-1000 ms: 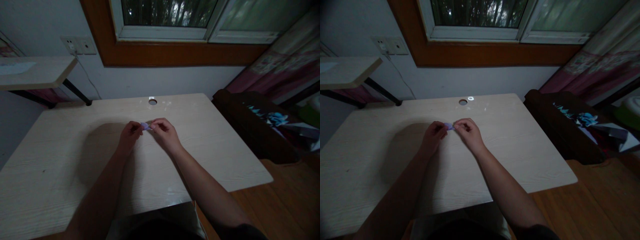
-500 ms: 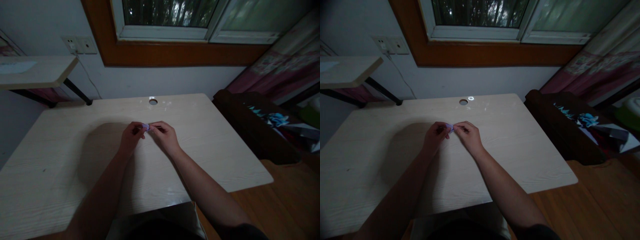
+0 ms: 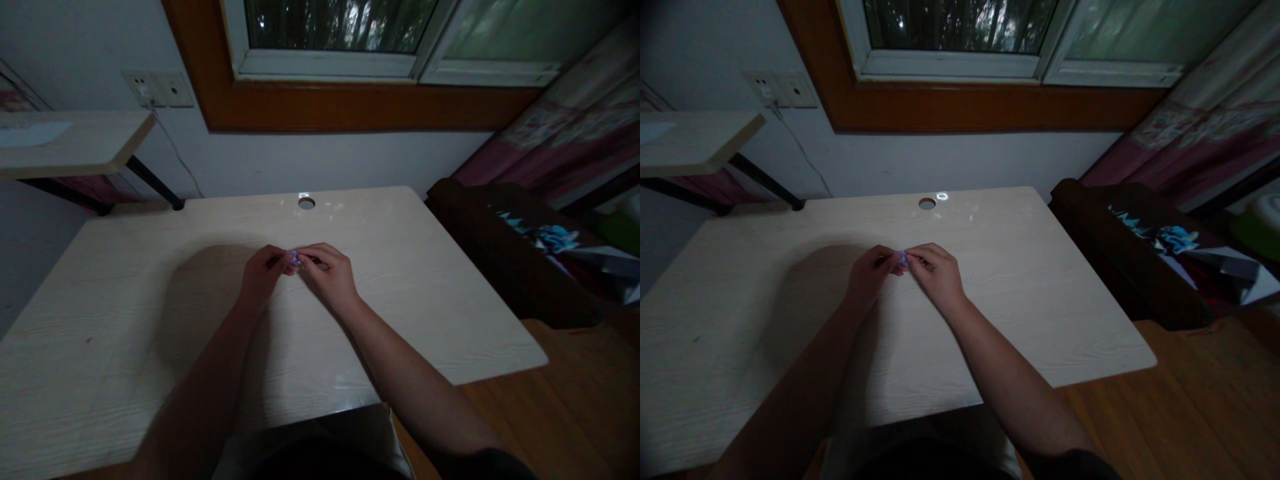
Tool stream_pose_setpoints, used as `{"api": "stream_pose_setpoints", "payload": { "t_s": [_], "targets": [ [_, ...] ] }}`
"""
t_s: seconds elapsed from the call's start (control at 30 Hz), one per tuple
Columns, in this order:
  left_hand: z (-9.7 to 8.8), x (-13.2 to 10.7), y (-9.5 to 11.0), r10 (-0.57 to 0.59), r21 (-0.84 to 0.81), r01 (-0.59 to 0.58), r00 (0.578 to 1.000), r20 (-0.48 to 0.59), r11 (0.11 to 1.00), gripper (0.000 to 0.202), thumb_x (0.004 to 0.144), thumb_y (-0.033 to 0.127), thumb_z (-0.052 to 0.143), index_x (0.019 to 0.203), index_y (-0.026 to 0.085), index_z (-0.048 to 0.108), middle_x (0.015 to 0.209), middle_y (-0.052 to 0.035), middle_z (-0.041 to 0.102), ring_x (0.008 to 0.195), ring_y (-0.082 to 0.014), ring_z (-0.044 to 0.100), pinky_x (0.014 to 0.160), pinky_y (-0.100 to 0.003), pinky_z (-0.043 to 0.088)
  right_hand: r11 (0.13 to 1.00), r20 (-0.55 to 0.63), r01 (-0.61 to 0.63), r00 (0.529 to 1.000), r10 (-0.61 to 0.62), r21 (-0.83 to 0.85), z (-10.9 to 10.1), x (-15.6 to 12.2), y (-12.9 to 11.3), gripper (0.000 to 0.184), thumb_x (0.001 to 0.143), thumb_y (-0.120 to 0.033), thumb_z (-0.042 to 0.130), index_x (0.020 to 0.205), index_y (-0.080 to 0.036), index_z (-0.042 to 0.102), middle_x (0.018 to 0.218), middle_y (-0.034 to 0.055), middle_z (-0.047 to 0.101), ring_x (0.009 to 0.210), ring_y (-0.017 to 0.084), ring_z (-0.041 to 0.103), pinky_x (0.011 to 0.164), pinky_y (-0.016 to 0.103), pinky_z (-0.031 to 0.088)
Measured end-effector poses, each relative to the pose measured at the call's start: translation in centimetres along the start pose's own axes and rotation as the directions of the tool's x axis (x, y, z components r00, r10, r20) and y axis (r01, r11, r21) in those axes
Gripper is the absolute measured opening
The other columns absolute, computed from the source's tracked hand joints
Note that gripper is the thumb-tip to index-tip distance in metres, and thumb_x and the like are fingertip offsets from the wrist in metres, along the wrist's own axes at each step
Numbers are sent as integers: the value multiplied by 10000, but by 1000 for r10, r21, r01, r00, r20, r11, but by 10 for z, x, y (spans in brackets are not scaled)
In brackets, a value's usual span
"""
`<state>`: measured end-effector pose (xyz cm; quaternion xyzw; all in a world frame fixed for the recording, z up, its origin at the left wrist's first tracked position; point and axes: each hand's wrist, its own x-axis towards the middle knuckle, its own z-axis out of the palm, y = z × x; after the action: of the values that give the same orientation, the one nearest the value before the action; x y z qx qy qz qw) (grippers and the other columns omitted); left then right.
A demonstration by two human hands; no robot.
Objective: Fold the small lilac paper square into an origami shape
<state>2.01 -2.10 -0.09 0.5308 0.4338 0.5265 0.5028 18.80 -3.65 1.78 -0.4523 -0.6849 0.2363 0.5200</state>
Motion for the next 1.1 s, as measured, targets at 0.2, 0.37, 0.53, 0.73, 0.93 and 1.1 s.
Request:
{"api": "stream_pose_setpoints", "payload": {
  "t_s": [0.2, 0.37, 0.53, 0.73, 0.93, 1.1],
  "targets": [
    [2, 0, 0, -27, -36, 27, 1000, -2, 999, 323, 779, 438, 790, 856, 170, 627, 666, -15, 725, 588, -171, 728, 632, -308, 644, 999, -8, 14, 1000, -15, -36, 0, -1, 2, 155, 928, -253, 648, 982, -273, 792, 949, 50, 771, 871, 192, 715, 795, 334, 573],
    [1, -1, -1, -28, -52, 28, 1000, 6, 998, 325, 805, 463, 764, 857, 175, 623, 665, -14, 717, 600, -174, 736, 630, -312, 657, 997, 26, 28, 999, -26, -73, -1, 1, 1, 177, 939, -259, 630, 995, -287, 795, 948, 50, 772, 876, 197, 712, 801, 349, 577],
    [-3, -1, -4, 22, 10, -22, 999, 25, 1000, 297, 825, 443, 750, 872, 172, 637, 795, -34, 733, 661, -162, 749, 614, -270, 649, 994, 74, 47, 996, -40, -103, -3, 2, 2, 190, 942, -253, 621, 1011, -283, 795, 969, 54, 773, 891, 198, 713, 819, 350, 576],
    [-4, -2, -1, 55, 75, -57, 998, 33, 996, 273, 835, 427, 742, 878, 168, 666, 824, -40, 709, 708, -180, 760, 591, -261, 644, 986, 109, 113, 989, -100, -120, -6, 2, 9, 174, 945, -271, 634, 1023, -280, 789, 985, 54, 767, 903, 192, 707, 837, 342, 572],
    [-2, -5, 5, 34, 80, -36, 999, 26, 996, 282, 829, 426, 747, 886, 176, 632, 790, -25, 707, 675, -176, 752, 579, -261, 637, 974, 145, 162, 980, -139, -160, -8, 3, 9, 186, 964, -278, 609, 1034, -289, 781, 1002, 56, 766, 912, 193, 705, 844, 350, 572],
    [-4, -5, 1, 76, 99, -82, 995, 66, 992, 267, 850, 430, 726, 900, 187, 627, 815, -20, 696, 695, -167, 749, 598, -261, 635, 968, 161, 198, 972, -173, -156, -10, 3, 9, 191, 969, -278, 598, 1045, -265, 773, 1011, 68, 759, 927, 199, 700, 858, 354, 569]
  ]
}}
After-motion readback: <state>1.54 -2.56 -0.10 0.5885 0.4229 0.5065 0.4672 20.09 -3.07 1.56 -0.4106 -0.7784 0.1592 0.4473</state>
